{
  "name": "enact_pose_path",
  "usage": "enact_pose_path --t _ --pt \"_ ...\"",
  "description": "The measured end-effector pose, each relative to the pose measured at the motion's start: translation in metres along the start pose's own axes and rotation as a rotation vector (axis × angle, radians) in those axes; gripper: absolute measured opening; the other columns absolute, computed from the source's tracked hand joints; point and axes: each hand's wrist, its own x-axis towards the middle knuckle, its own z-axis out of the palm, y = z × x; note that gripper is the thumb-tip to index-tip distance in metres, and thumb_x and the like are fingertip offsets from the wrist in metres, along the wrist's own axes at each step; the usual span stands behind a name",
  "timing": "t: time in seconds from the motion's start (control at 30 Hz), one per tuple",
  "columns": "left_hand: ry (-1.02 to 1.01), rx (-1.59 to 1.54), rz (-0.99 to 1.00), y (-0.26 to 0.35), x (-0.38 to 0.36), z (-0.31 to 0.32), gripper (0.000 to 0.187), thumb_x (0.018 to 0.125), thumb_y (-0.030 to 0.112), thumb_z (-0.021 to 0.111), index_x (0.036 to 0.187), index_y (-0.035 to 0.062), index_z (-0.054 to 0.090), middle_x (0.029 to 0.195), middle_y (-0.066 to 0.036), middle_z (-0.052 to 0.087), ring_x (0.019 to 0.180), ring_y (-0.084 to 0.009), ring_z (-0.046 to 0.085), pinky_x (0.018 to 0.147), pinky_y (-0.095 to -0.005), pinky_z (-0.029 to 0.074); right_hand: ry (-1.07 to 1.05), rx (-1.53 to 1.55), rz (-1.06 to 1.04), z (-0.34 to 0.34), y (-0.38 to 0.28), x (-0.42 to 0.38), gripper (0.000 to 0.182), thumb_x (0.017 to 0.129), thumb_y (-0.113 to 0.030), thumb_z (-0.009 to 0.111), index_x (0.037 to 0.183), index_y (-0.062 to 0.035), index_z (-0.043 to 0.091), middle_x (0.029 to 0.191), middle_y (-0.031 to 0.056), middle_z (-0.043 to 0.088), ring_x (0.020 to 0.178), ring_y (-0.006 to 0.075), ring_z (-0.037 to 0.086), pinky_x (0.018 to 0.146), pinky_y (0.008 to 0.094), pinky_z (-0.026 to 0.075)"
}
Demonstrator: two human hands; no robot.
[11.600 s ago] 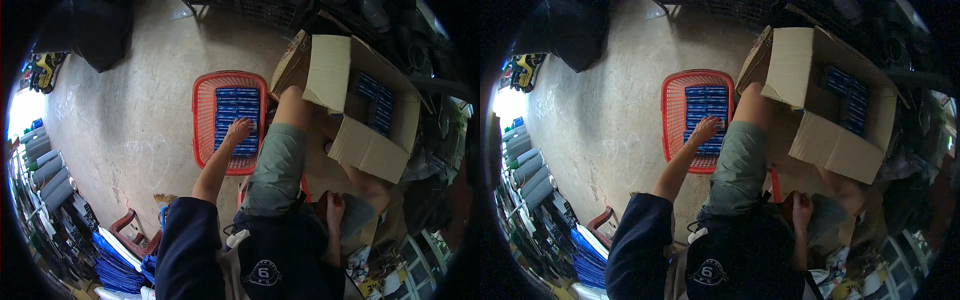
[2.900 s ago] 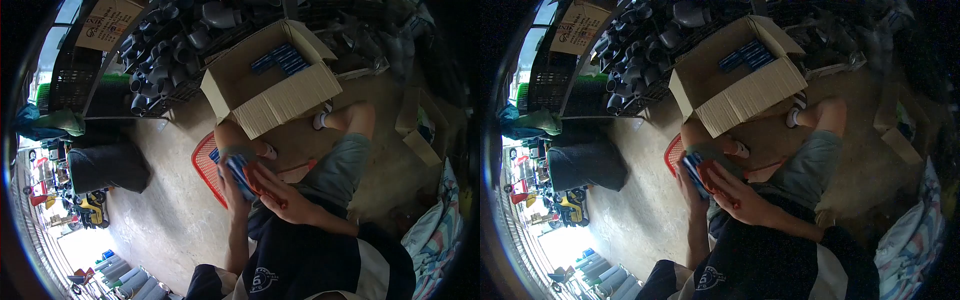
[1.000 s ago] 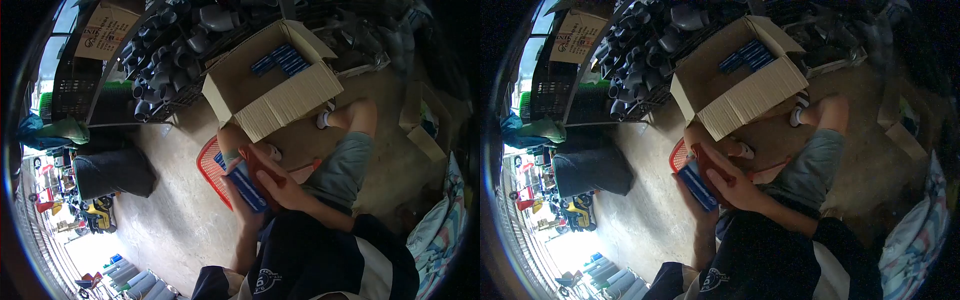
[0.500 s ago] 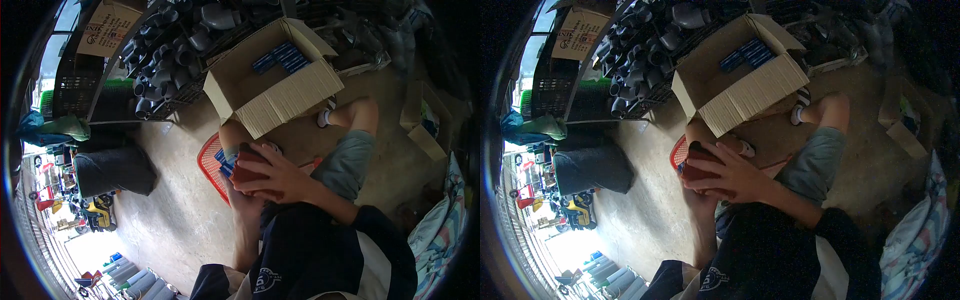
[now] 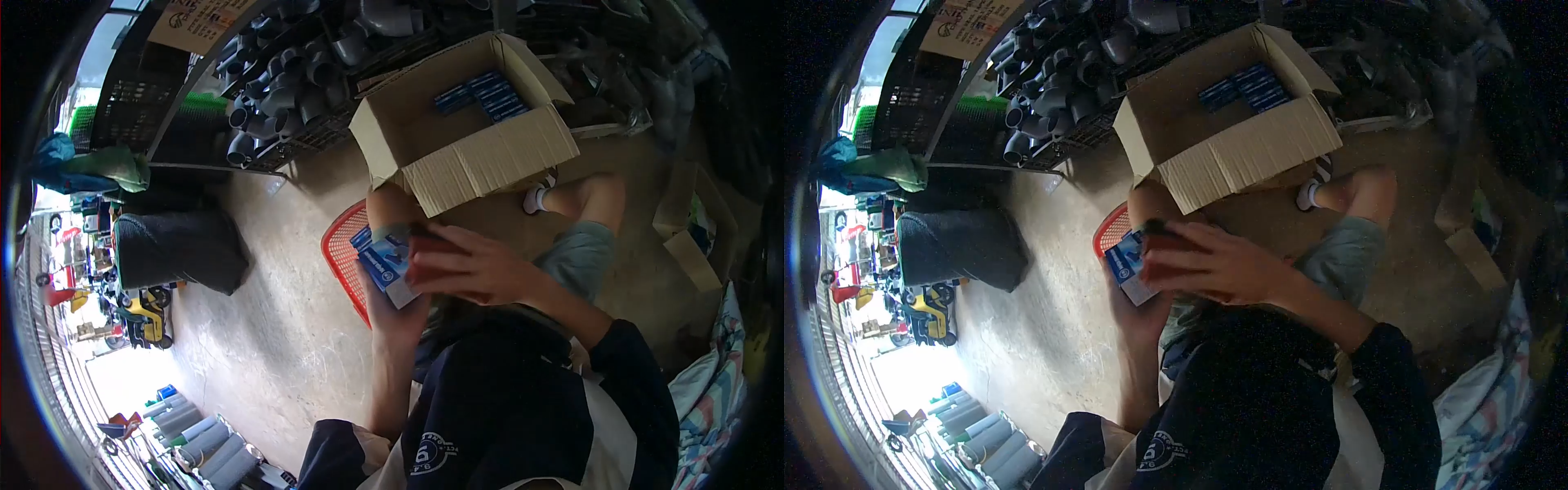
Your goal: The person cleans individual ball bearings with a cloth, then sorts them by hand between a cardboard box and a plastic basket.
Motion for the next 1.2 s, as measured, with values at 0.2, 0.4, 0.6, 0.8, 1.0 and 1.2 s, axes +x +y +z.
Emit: enact_pose_path --t 0.2,0.4,0.6,0.8,1.0,1.2 --pt "0.062 1.134 0.639 0.008 -0.018 0.008 0.102 0.081 0.057 0.076 0.155 0.0113 0.024 0.124 -0.015 0.063 0.117 -0.0296 0.061 0.100 -0.0429 0.051 0.346 0.813 0.407 -0.007 -0.021 -0.031 0.055 0.093 -0.008 0.061 0.146 -0.0153 0.051 0.160 0.0120 0.034 0.141 0.0347 0.043 0.111 0.0404 0.043" --pt "-0.379 1.663 0.435 0.021 -0.035 -0.017 0.138 0.064 0.038 0.094 0.159 0.0079 -0.002 0.129 -0.027 0.060 0.118 -0.0412 0.063 0.097 -0.0465 0.053 0.000 0.396 0.007 -0.009 -0.049 0.004 0.046 0.094 -0.011 0.059 0.140 -0.0147 0.058 0.152 0.0159 0.045 0.141 0.0330 0.044 0.110 0.0456 0.042" --pt "-0.410 1.442 0.292 0.029 -0.067 -0.044 0.132 0.067 0.044 0.091 0.159 0.0056 0.006 0.142 -0.021 0.051 0.126 -0.0359 0.057 0.106 -0.0477 0.046 -0.065 0.610 0.440 0.013 -0.024 -0.009 0.036 0.100 -0.018 0.052 0.134 -0.0110 0.062 0.142 0.0136 0.055 0.133 0.0274 0.051 0.106 0.0420 0.046" --pt "0.153 0.389 0.231 0.043 -0.049 -0.075 0.081 0.096 0.068 0.047 0.149 0.0064 0.037 0.132 -0.010 0.059 0.119 -0.0243 0.059 0.104 -0.0407 0.046 0.569 1.280 1.304 0.050 0.017 -0.088 0.039 0.105 -0.029 0.046 0.133 -0.0047 0.057 0.131 0.0074 0.060 0.115 0.0194 0.061 0.096 0.0373 0.052" --pt "0.423 0.224 0.343 0.090 0.031 -0.233 0.051 0.101 0.054 0.051 0.128 0.0098 0.056 0.121 -0.007 0.064 0.110 -0.0179 0.062 0.094 -0.0364 0.052 0.792 1.147 1.516 0.055 0.028 -0.125 0.043 0.106 -0.034 0.045 0.136 -0.0047 0.052 0.128 0.0086 0.062 0.115 0.0230 0.062 0.099 0.0398 0.051" --pt "0.559 0.268 0.309 0.105 0.089 -0.366 0.038 0.098 0.042 0.063 0.117 0.0096 0.056 0.108 -0.004 0.064 0.096 -0.0145 0.062 0.081 -0.0308 0.054 0.746 1.109 1.558 0.062 0.044 -0.157 0.050 0.102 -0.041 0.052 0.138 -0.0055 0.052 0.129 0.0096 0.061 0.114 0.0221 0.062 0.097 0.0382 0.052"
